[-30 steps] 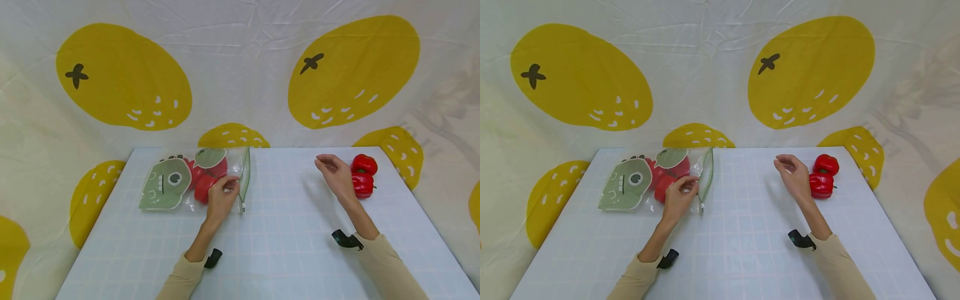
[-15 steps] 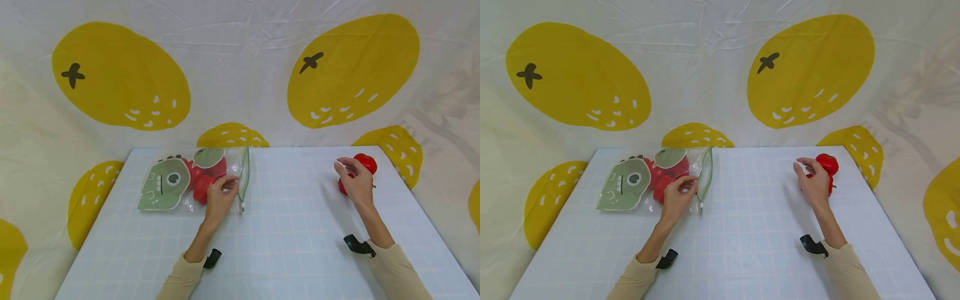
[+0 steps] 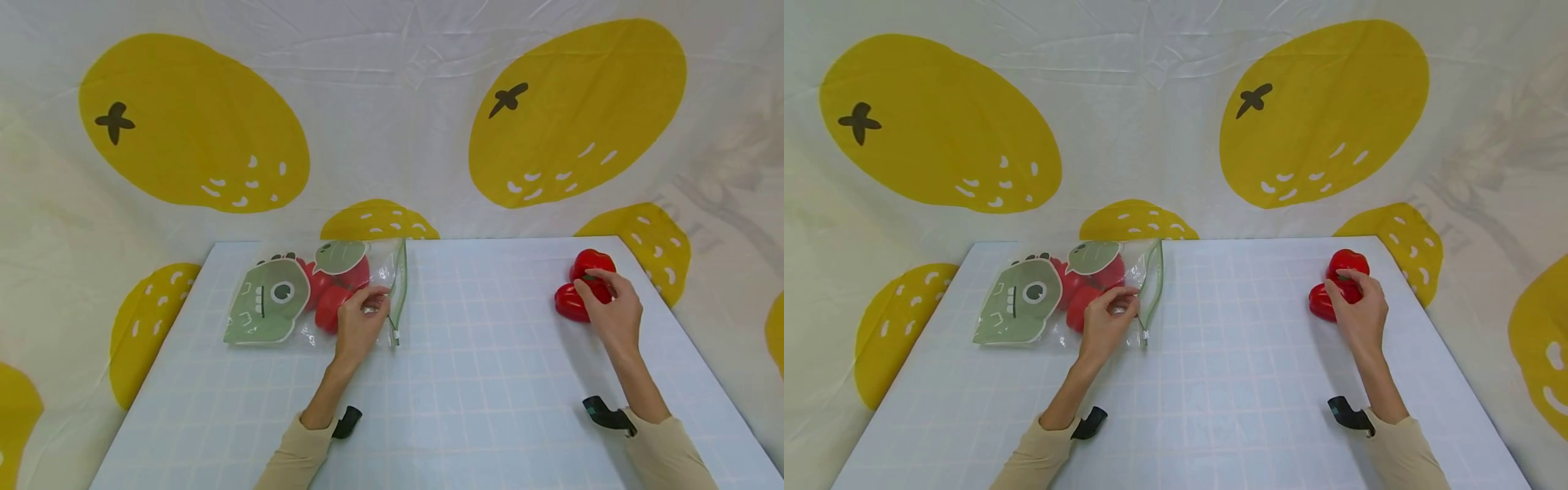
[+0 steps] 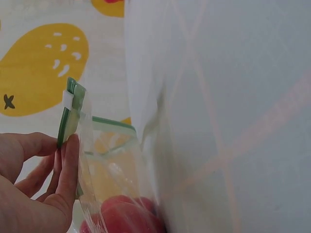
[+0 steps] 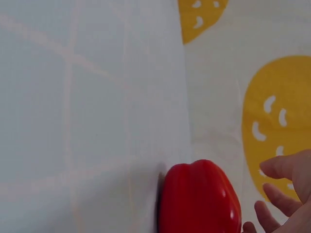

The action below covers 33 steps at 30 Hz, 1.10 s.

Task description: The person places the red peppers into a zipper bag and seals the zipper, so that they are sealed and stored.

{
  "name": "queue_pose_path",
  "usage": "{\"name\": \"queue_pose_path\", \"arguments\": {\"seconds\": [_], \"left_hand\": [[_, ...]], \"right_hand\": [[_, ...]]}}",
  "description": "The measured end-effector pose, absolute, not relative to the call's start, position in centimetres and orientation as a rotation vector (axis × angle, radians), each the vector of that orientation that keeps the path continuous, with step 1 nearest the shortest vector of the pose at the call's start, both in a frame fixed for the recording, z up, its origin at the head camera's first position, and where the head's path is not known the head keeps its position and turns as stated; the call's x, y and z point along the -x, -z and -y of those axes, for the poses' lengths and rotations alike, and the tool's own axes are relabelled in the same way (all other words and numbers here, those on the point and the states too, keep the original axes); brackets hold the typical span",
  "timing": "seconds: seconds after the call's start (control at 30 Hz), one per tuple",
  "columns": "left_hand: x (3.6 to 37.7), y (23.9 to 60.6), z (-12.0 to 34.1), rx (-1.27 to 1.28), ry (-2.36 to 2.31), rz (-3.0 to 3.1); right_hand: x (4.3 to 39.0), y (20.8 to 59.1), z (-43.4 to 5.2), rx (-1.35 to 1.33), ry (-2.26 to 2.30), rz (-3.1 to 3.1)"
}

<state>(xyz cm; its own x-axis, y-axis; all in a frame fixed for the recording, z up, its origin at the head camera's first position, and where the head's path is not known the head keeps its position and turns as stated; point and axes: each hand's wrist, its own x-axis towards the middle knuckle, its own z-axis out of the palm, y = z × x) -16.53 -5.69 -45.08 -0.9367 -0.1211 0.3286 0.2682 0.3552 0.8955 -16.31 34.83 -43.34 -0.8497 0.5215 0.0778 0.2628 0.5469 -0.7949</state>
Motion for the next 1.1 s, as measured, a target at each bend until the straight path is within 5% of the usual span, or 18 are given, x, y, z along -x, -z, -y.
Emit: {"name": "queue_pose_path", "arguments": {"seconds": [1.1], "left_hand": [[16.3,45.1,5.8,0.107,1.598,2.316]], "right_hand": [[14.2,44.4,-38.0,0.498,-1.106,2.799]]}}
